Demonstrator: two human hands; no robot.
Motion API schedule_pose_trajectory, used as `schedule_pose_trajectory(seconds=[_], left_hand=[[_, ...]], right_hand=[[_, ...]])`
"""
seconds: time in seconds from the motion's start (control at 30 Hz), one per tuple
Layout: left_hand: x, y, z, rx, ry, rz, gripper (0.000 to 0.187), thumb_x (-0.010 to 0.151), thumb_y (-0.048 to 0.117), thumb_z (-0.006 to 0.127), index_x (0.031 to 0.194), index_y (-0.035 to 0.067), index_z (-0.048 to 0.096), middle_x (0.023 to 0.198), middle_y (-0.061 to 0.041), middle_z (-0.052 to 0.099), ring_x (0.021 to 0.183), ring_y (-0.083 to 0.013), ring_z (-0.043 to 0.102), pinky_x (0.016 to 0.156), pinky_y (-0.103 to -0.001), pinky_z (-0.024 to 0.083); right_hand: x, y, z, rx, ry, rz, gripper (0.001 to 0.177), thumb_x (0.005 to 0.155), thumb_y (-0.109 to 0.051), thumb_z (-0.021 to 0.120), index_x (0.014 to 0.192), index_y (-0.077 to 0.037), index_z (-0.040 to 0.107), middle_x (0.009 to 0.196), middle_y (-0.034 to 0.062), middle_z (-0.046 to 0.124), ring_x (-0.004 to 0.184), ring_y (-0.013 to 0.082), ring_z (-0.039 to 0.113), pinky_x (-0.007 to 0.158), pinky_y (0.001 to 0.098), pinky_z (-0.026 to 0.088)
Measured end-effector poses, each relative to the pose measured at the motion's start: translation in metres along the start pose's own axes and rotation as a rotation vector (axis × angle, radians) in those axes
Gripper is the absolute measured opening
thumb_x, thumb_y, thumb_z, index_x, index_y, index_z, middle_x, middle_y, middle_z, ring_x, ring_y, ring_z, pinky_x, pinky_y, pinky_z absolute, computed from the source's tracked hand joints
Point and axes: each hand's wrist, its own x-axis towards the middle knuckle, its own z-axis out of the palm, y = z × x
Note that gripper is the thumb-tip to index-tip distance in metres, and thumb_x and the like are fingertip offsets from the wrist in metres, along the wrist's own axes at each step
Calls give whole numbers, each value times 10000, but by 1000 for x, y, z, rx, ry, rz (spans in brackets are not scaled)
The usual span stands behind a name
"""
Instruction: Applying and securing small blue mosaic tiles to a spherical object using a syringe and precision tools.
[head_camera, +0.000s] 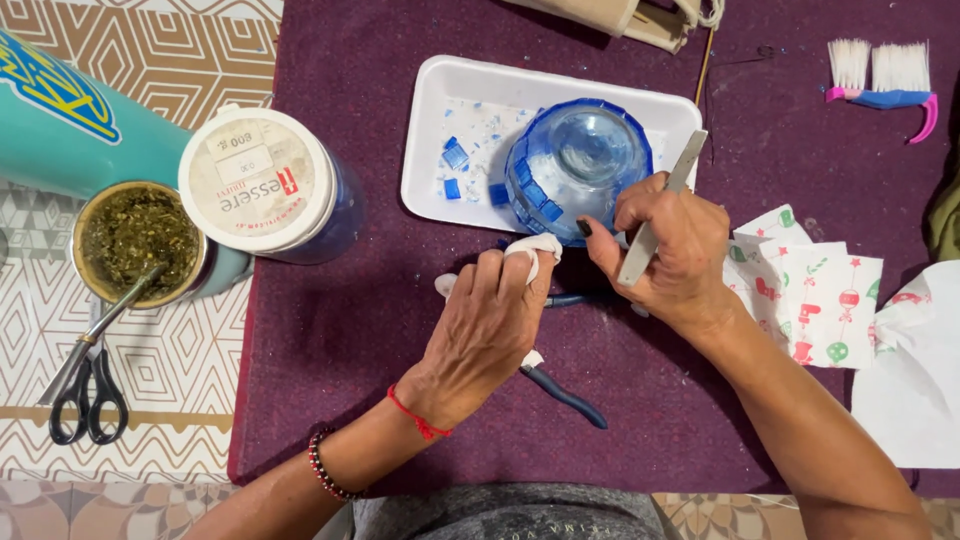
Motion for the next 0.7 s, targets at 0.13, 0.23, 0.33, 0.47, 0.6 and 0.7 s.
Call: schedule_pose_trajectory(seconds=[0.13, 0.23, 0.33, 0.47, 0.6, 0.7], left_hand=[[-1, -1, 3, 5, 15, -1, 345, 1003, -19, 464, 1311, -52, 615, 959, -113, 438, 770, -292, 483, 582, -376, 386], [-2, -1, 6, 8, 22, 0, 347, 1002, -22, 457, 1313, -60, 607, 959, -116, 442, 767, -290, 486, 580, -373, 387], [-3, -2, 5, 23, 27, 2, 347, 998, -23, 453, 1306, -60, 608, 960, -116, 444, 764, -285, 489, 578, -371, 387], [-1, -5, -8, -56, -15, -43, 339, 932, -81, 520, 1258, -61, 613, 935, -97, 428, 737, -256, 479, 568, -357, 404], [-13, -17, -6, -281, -25, -124, 407, 872, -28, 600, 1274, 11, 545, 933, -99, 450, 752, -308, 512, 603, -437, 420], [-13, -24, -26, -1106, -124, -681, 188, 1016, 188, 563, 1106, 56, 662, 755, -102, 617, 690, -225, 602, 616, -368, 502]], right_hand=[[0, 2, 0, -23, -9, -17, 318, 973, -121, 825, 863, -86, 529, 742, 81, 618, 563, 266, 567, 470, 329, 467], [0, 1, 0, -23, -9, -19, 313, 975, -120, 821, 867, -88, 529, 745, 81, 615, 569, 266, 569, 472, 331, 471], [0, 2, 0, -14, -7, -21, 309, 977, -124, 817, 870, -90, 529, 752, 80, 613, 577, 268, 572, 474, 333, 473], [1, 3, -2, -5, -10, -32, 309, 968, -118, 823, 864, -94, 533, 761, 84, 625, 572, 277, 575, 485, 337, 474], [-3, 2, -4, -2, 2, -41, 289, 982, -105, 791, 854, -108, 532, 766, 61, 647, 559, 257, 573, 485, 325, 468], [-9, -5, -6, 18, 23, -61, 273, 997, -151, 766, 847, -114, 541, 785, 61, 683, 564, 261, 576, 508, 323, 481]])
